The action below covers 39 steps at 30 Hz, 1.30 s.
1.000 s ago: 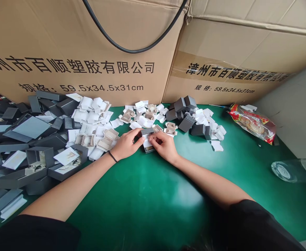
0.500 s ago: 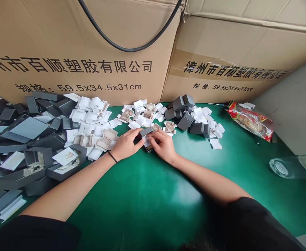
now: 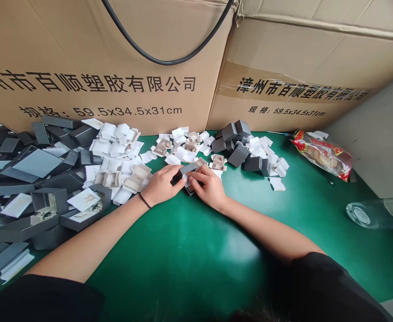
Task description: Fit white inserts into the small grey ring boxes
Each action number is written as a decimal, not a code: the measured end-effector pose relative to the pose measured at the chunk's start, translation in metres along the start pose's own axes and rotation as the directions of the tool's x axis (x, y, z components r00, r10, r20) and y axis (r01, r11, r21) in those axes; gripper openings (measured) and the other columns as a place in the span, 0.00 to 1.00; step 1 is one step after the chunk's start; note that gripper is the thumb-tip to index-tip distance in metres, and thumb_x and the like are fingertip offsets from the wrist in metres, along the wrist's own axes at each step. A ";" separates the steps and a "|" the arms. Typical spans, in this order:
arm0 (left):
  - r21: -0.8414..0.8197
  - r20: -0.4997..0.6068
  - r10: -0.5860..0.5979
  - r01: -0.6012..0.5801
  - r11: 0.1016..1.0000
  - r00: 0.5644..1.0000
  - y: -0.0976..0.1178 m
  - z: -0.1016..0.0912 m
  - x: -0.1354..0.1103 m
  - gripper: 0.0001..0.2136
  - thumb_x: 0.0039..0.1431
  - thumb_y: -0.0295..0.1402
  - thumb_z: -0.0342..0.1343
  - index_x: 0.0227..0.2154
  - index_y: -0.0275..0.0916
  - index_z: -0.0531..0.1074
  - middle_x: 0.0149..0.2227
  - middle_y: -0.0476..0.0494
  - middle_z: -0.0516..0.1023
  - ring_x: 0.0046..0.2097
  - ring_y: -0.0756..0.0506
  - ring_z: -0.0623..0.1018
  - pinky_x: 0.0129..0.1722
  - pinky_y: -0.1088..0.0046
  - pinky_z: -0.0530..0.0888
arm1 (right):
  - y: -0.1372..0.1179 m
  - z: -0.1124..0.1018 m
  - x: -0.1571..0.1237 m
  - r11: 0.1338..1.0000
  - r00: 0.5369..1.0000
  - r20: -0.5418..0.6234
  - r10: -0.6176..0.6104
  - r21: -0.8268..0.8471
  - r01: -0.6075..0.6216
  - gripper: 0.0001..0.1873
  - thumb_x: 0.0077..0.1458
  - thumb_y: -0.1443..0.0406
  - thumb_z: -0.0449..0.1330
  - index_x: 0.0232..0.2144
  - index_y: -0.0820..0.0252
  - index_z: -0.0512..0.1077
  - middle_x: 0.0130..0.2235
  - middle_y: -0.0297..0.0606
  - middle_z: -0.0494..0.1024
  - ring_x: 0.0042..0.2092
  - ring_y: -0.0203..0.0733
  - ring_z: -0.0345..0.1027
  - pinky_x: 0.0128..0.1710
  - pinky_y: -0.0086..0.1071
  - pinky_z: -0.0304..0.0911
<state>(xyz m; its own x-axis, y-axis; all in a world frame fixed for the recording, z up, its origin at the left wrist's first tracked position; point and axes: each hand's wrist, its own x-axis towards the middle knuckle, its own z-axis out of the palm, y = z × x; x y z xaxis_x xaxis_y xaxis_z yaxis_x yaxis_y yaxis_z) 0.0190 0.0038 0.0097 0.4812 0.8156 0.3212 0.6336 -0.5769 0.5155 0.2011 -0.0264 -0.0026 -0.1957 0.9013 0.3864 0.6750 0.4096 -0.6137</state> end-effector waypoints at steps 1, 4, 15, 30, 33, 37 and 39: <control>0.005 0.001 0.004 -0.004 1.000 1.000 0.000 0.000 0.000 0.14 0.58 0.37 0.49 0.45 0.36 0.68 0.43 0.40 0.75 0.44 0.44 0.76 0.44 0.69 0.73 | 0.000 0.000 0.000 1.000 1.000 0.005 0.006 0.007 -0.006 0.14 0.59 0.63 0.53 0.42 0.56 0.76 0.32 0.38 0.70 0.34 0.37 0.66 0.33 0.29 0.64; 0.034 0.009 -0.028 0.028 0.999 1.000 0.001 0.000 0.000 0.14 0.58 0.37 0.49 0.45 0.36 0.67 0.41 0.40 0.75 0.43 0.43 0.76 0.41 0.69 0.73 | 0.000 -0.001 0.001 0.999 0.999 0.024 0.025 0.023 -0.026 0.14 0.59 0.63 0.53 0.43 0.55 0.76 0.32 0.37 0.69 0.34 0.36 0.66 0.33 0.29 0.65; 0.020 0.008 -0.078 0.078 0.997 0.997 0.002 -0.001 0.001 0.15 0.59 0.37 0.49 0.47 0.36 0.67 0.43 0.40 0.75 0.44 0.43 0.76 0.43 0.69 0.73 | -0.001 -0.005 -0.001 0.995 0.993 -0.063 -0.101 -0.033 0.099 0.21 0.61 0.58 0.51 0.23 0.59 0.77 0.25 0.38 0.66 0.31 0.38 0.60 0.32 0.32 0.59; 0.018 -0.002 -0.098 0.098 0.995 0.995 0.001 0.000 0.001 0.15 0.58 0.37 0.48 0.46 0.37 0.67 0.42 0.41 0.76 0.40 0.44 0.76 0.40 0.70 0.73 | 0.003 -0.003 -0.002 0.963 0.990 0.028 -0.135 -0.232 0.138 0.22 0.62 0.58 0.49 0.24 0.57 0.77 0.26 0.39 0.68 0.32 0.38 0.59 0.30 0.33 0.53; 0.024 -0.008 -0.100 0.100 0.995 0.995 0.001 0.000 0.001 0.14 0.58 0.37 0.48 0.45 0.38 0.67 0.40 0.43 0.76 0.37 0.45 0.76 0.38 0.71 0.72 | 0.003 -0.003 -0.002 0.945 0.987 0.058 -0.152 -0.284 0.163 0.22 0.62 0.57 0.49 0.25 0.56 0.77 0.27 0.39 0.69 0.32 0.39 0.59 0.31 0.33 0.53; 0.037 -0.004 -0.109 0.110 0.993 0.994 0.001 -0.001 0.001 0.12 0.58 0.37 0.49 0.42 0.38 0.67 0.34 0.45 0.75 0.33 0.46 0.75 0.35 0.72 0.71 | 0.002 -0.003 -0.002 0.929 0.983 0.078 -0.167 -0.322 0.183 0.21 0.62 0.57 0.49 0.27 0.56 0.77 0.28 0.40 0.69 0.33 0.39 0.59 0.32 0.33 0.53; 0.036 0.001 -0.112 0.112 0.993 0.994 0.002 -0.001 0.001 0.11 0.58 0.37 0.50 0.41 0.38 0.67 0.33 0.46 0.74 0.32 0.46 0.74 0.33 0.72 0.70 | 0.002 -0.003 -0.002 0.928 0.982 0.086 -0.167 -0.323 0.186 0.21 0.62 0.57 0.48 0.28 0.56 0.77 0.28 0.39 0.69 0.33 0.39 0.59 0.33 0.34 0.52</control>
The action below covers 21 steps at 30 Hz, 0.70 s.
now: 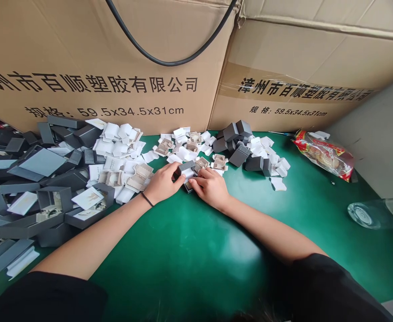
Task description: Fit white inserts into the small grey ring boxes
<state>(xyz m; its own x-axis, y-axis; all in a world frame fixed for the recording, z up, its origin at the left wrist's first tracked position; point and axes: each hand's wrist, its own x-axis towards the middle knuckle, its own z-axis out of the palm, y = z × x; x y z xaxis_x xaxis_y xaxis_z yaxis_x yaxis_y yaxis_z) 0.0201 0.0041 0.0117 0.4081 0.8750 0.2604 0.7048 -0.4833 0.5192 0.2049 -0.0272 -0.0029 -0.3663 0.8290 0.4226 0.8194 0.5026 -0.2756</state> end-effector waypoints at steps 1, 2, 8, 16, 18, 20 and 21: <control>-0.003 0.000 0.002 -0.002 1.000 1.000 0.000 0.000 0.000 0.10 0.57 0.37 0.50 0.40 0.38 0.67 0.33 0.46 0.74 0.32 0.46 0.74 0.33 0.72 0.70 | 0.000 0.000 0.000 1.000 1.000 0.005 -0.001 0.000 0.001 0.21 0.63 0.57 0.48 0.28 0.56 0.77 0.28 0.39 0.69 0.33 0.39 0.59 0.33 0.34 0.52; -0.005 -0.002 0.008 -0.008 1.000 1.000 0.000 0.000 0.000 0.10 0.57 0.36 0.49 0.40 0.38 0.67 0.33 0.45 0.74 0.32 0.46 0.74 0.33 0.72 0.70 | 0.001 0.000 0.000 1.000 1.000 0.007 -0.003 0.001 0.003 0.21 0.63 0.57 0.48 0.28 0.56 0.77 0.28 0.39 0.69 0.34 0.39 0.58 0.33 0.34 0.52; -0.020 -0.020 0.023 -0.024 1.000 1.000 -0.001 0.000 0.002 0.11 0.58 0.35 0.48 0.40 0.37 0.68 0.37 0.42 0.74 0.34 0.46 0.74 0.36 0.71 0.71 | 0.005 -0.001 -0.001 0.999 0.999 -0.040 -0.027 0.027 0.028 0.21 0.62 0.56 0.48 0.27 0.56 0.78 0.30 0.41 0.70 0.35 0.41 0.56 0.36 0.36 0.53; -0.042 -0.031 -0.012 0.011 0.999 0.999 -0.002 0.002 0.001 0.13 0.57 0.36 0.49 0.44 0.37 0.68 0.41 0.41 0.75 0.42 0.43 0.76 0.43 0.68 0.72 | -0.002 -0.002 0.000 0.994 0.995 0.029 -0.100 0.043 0.099 0.19 0.62 0.56 0.48 0.35 0.54 0.78 0.30 0.40 0.67 0.35 0.41 0.55 0.37 0.36 0.53; -0.047 -0.036 -0.011 0.009 0.999 0.999 -0.002 0.003 0.001 0.13 0.57 0.36 0.49 0.44 0.37 0.68 0.42 0.41 0.76 0.42 0.43 0.76 0.43 0.68 0.72 | -0.002 -0.001 0.000 0.992 0.990 0.064 -0.123 0.044 0.120 0.19 0.62 0.55 0.49 0.35 0.54 0.78 0.30 0.39 0.67 0.36 0.41 0.55 0.37 0.36 0.53; -0.051 -0.034 -0.012 0.011 0.999 0.999 -0.003 0.003 0.000 0.13 0.57 0.36 0.49 0.44 0.37 0.68 0.42 0.42 0.76 0.41 0.44 0.76 0.42 0.69 0.72 | -0.001 0.000 0.000 0.991 0.989 0.074 -0.127 0.053 0.123 0.19 0.62 0.55 0.48 0.35 0.54 0.78 0.31 0.39 0.67 0.36 0.41 0.55 0.37 0.36 0.53; -0.050 -0.031 -0.014 0.012 0.999 0.999 -0.003 0.003 0.000 0.13 0.57 0.36 0.49 0.44 0.37 0.69 0.41 0.42 0.76 0.40 0.44 0.76 0.41 0.69 0.72 | 0.000 0.000 0.000 0.991 0.990 0.065 -0.125 0.064 0.121 0.20 0.62 0.55 0.48 0.35 0.54 0.78 0.30 0.39 0.66 0.35 0.40 0.55 0.37 0.35 0.53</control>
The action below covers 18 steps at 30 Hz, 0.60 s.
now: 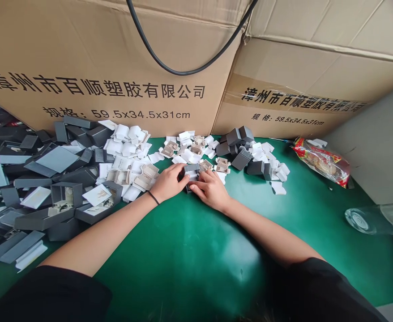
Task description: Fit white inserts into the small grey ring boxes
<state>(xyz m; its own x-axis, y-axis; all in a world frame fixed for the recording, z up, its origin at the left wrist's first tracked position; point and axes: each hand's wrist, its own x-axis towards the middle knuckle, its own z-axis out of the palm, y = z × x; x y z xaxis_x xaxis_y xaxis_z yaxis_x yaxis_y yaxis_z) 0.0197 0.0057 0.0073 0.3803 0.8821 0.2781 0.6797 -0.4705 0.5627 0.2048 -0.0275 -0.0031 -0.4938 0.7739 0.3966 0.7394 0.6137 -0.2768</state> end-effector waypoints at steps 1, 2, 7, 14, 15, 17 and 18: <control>0.002 0.001 -0.001 0.001 1.000 1.000 0.000 0.000 0.000 0.13 0.58 0.37 0.49 0.44 0.37 0.69 0.40 0.42 0.76 0.40 0.44 0.76 0.41 0.69 0.72 | 0.001 0.000 0.000 1.000 1.000 -0.013 0.001 0.013 -0.001 0.20 0.63 0.56 0.48 0.35 0.55 0.78 0.29 0.39 0.66 0.35 0.40 0.55 0.37 0.35 0.54; 0.004 0.002 0.001 -0.001 1.000 1.000 0.000 0.000 0.000 0.13 0.58 0.37 0.49 0.43 0.37 0.69 0.40 0.42 0.76 0.40 0.44 0.76 0.40 0.69 0.72 | 0.001 0.000 0.000 1.000 1.000 -0.024 0.000 0.025 0.000 0.20 0.63 0.56 0.47 0.35 0.55 0.78 0.29 0.38 0.66 0.34 0.40 0.55 0.37 0.35 0.54; 0.000 -0.006 0.009 -0.009 1.000 1.000 0.000 -0.001 0.000 0.12 0.58 0.36 0.49 0.42 0.38 0.69 0.41 0.42 0.76 0.41 0.43 0.76 0.40 0.69 0.71 | 0.002 0.001 -0.001 1.000 1.000 0.014 -0.014 0.001 0.014 0.19 0.62 0.56 0.48 0.39 0.54 0.77 0.29 0.38 0.66 0.34 0.40 0.56 0.36 0.35 0.55; -0.016 -0.031 0.004 -0.004 1.000 1.000 -0.002 0.002 0.000 0.09 0.57 0.35 0.49 0.38 0.38 0.69 0.36 0.44 0.75 0.37 0.44 0.75 0.37 0.71 0.70 | 0.001 0.001 0.000 1.000 1.000 -0.027 -0.007 -0.023 0.006 0.21 0.64 0.58 0.46 0.35 0.58 0.78 0.27 0.38 0.67 0.33 0.39 0.58 0.35 0.34 0.55; -0.025 -0.035 0.004 -0.005 1.000 0.999 -0.003 0.002 0.000 0.09 0.57 0.35 0.49 0.38 0.38 0.69 0.36 0.44 0.75 0.38 0.44 0.75 0.37 0.71 0.69 | 0.001 0.001 0.000 1.000 1.000 -0.015 0.005 -0.025 -0.005 0.21 0.64 0.58 0.46 0.33 0.58 0.78 0.27 0.38 0.67 0.33 0.39 0.58 0.35 0.34 0.56; -0.047 -0.037 -0.001 -0.001 0.999 0.999 -0.003 0.001 0.001 0.08 0.57 0.35 0.50 0.37 0.38 0.69 0.35 0.44 0.75 0.36 0.45 0.74 0.36 0.72 0.69 | 0.002 0.001 0.001 1.000 1.000 0.009 -0.001 -0.014 0.001 0.21 0.64 0.58 0.46 0.32 0.58 0.77 0.27 0.38 0.68 0.33 0.39 0.58 0.35 0.34 0.56; -0.058 -0.031 -0.006 0.004 0.998 0.999 -0.003 0.000 0.002 0.07 0.57 0.35 0.50 0.35 0.39 0.69 0.33 0.46 0.75 0.33 0.46 0.73 0.34 0.72 0.68 | 0.002 0.001 0.000 1.000 1.000 0.009 -0.016 -0.001 0.016 0.21 0.64 0.58 0.46 0.33 0.58 0.77 0.27 0.38 0.69 0.32 0.39 0.59 0.35 0.34 0.56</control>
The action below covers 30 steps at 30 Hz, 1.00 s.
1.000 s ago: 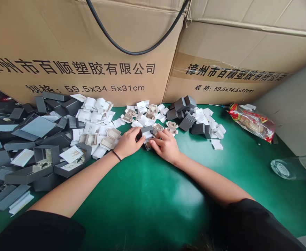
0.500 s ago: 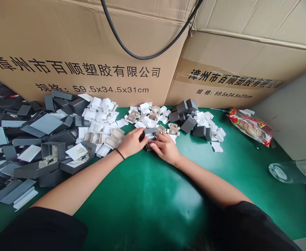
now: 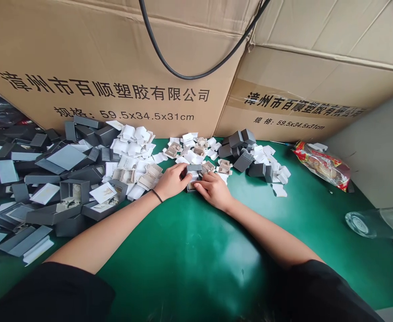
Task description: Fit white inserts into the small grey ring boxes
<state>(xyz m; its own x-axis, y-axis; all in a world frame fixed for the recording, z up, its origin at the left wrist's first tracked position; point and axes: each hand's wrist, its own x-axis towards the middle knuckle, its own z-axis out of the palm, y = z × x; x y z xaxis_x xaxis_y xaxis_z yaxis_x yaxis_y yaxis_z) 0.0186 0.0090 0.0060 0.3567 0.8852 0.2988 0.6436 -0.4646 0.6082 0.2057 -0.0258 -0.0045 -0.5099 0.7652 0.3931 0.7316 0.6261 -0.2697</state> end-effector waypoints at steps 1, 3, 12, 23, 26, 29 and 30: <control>-0.016 0.008 -0.006 0.007 1.000 1.000 0.000 -0.001 0.001 0.06 0.57 0.35 0.50 0.33 0.39 0.69 0.31 0.47 0.74 0.31 0.47 0.72 0.33 0.73 0.67 | 0.000 0.000 -0.001 1.000 1.000 -0.015 -0.017 0.016 0.017 0.21 0.64 0.57 0.46 0.34 0.57 0.77 0.27 0.38 0.69 0.32 0.38 0.59 0.35 0.34 0.56; -0.061 0.017 -0.022 0.023 0.998 1.000 0.001 -0.003 0.002 0.05 0.56 0.34 0.50 0.31 0.38 0.69 0.29 0.48 0.73 0.28 0.49 0.71 0.31 0.74 0.66 | -0.002 -0.001 -0.002 0.998 0.996 -0.082 -0.039 0.055 0.043 0.21 0.64 0.57 0.46 0.36 0.57 0.77 0.28 0.38 0.71 0.32 0.39 0.61 0.34 0.35 0.57; -0.191 -0.033 -0.052 0.045 0.981 0.998 -0.001 -0.008 0.001 0.05 0.55 0.33 0.52 0.31 0.37 0.70 0.28 0.49 0.73 0.28 0.50 0.70 0.31 0.75 0.67 | 0.017 -0.033 0.042 0.954 0.951 -0.194 0.242 0.226 -0.197 0.16 0.61 0.59 0.49 0.41 0.58 0.75 0.35 0.38 0.77 0.37 0.40 0.69 0.38 0.33 0.64; -0.133 -0.101 -0.025 0.012 0.991 0.995 0.022 -0.007 -0.020 0.05 0.55 0.30 0.52 0.24 0.38 0.66 0.26 0.48 0.71 0.29 0.49 0.70 0.29 0.75 0.64 | 0.081 -0.032 0.122 0.814 0.839 -0.008 0.544 -0.238 -0.530 0.19 0.57 0.67 0.46 0.44 0.57 0.74 0.47 0.42 0.75 0.47 0.46 0.68 0.44 0.35 0.63; -0.161 -0.042 -0.027 0.020 0.987 0.999 0.025 0.000 -0.024 0.08 0.55 0.32 0.51 0.22 0.39 0.64 0.24 0.49 0.69 0.27 0.50 0.68 0.27 0.75 0.62 | 0.092 -0.026 0.122 0.822 0.832 0.121 0.542 -0.281 -0.495 0.20 0.52 0.68 0.52 0.47 0.57 0.72 0.51 0.44 0.72 0.51 0.50 0.65 0.46 0.38 0.63; -0.163 0.008 -0.006 0.007 0.987 1.000 0.026 0.003 -0.025 0.06 0.54 0.32 0.52 0.24 0.39 0.65 0.25 0.49 0.69 0.27 0.50 0.67 0.27 0.75 0.62 | 0.094 -0.019 0.118 0.809 0.811 0.157 0.564 -0.305 -0.503 0.22 0.48 0.69 0.55 0.48 0.60 0.71 0.49 0.50 0.73 0.52 0.57 0.63 0.45 0.45 0.64; -0.162 0.014 -0.005 0.007 0.987 1.000 0.025 0.004 -0.025 0.05 0.54 0.32 0.52 0.25 0.39 0.65 0.26 0.49 0.69 0.27 0.50 0.67 0.28 0.75 0.62 | 0.093 -0.018 0.117 0.803 0.804 0.160 0.572 -0.307 -0.511 0.23 0.48 0.69 0.56 0.48 0.60 0.71 0.49 0.51 0.73 0.52 0.58 0.64 0.45 0.46 0.64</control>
<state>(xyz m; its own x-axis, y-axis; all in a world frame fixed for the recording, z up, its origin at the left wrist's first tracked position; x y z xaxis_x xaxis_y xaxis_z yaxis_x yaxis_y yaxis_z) 0.0286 -0.0251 0.0111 0.3629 0.8869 0.2857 0.5276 -0.4483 0.7216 0.2221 0.1196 0.0321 -0.0636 0.9977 0.0212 0.9868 0.0660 -0.1476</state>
